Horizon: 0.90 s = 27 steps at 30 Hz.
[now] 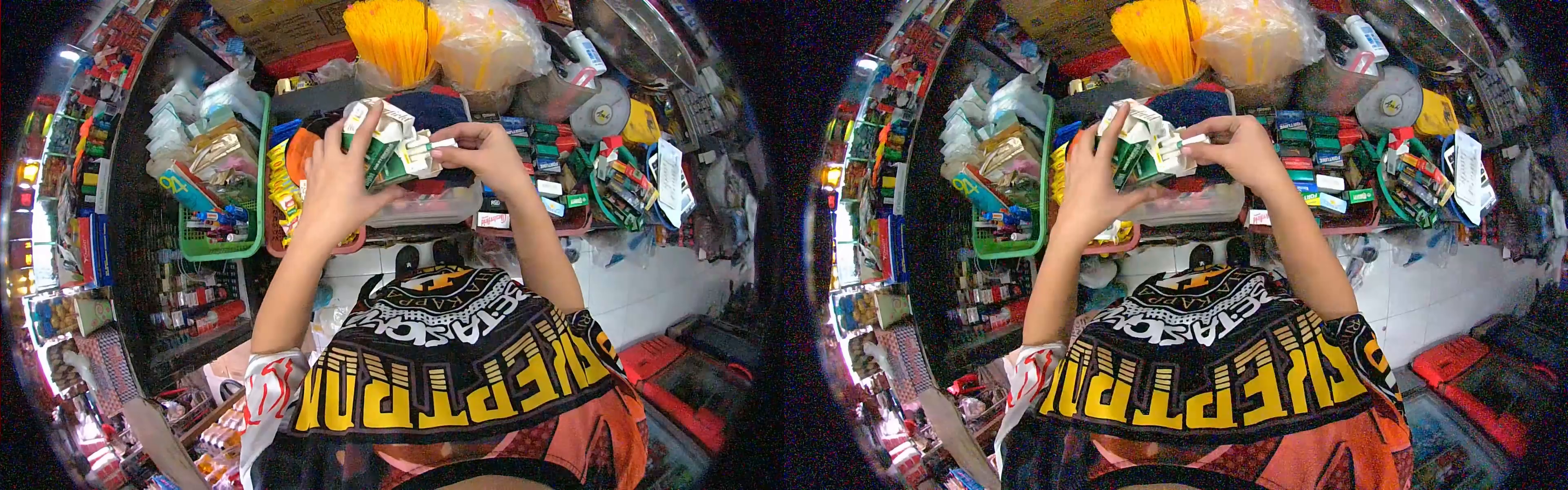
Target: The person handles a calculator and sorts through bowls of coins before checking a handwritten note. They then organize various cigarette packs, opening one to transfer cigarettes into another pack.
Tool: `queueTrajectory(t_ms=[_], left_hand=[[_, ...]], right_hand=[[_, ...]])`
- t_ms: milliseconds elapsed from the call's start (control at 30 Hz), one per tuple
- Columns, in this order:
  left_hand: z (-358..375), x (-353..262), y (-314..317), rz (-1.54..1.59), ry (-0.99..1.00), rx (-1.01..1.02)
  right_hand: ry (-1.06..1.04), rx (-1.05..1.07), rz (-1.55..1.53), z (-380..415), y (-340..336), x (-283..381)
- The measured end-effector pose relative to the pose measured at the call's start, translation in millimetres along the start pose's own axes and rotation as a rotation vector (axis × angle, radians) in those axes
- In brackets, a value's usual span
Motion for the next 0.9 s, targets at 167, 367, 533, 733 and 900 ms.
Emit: queueTrajectory(t_ms=[167,367,533,733,900], left_hand=[[-1,3,2,-0.016,-0.027,-0.01],[-3,9,3,0.288,0.018,-0.131],[2,-2,-12,0.399,0.055,-0.128],[5,-15,-30,0.416,0.163,-0.159],[11,-20,-39,0.434,0.101,-0.082]], right_hand=[[-0.031,-0.107,0.053,9,-25,6],[-0.049,-0.313,0.114,39,-69,32],[-0.136,-0.403,-0.004,52,-70,49],[-0.175,-0.379,-0.095,57,-64,56],[-0.31,-0.318,-0.237,63,-48,75]])
Point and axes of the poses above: each hand's wrist, its own z-axis away from the middle knuckle, its own y-axis out of the palm, x = y × z, the point moved 3 cm from there along -z, towards the middle knuckle, and after that the axes turned 6 degrees about -y, right-handed, at the moved point
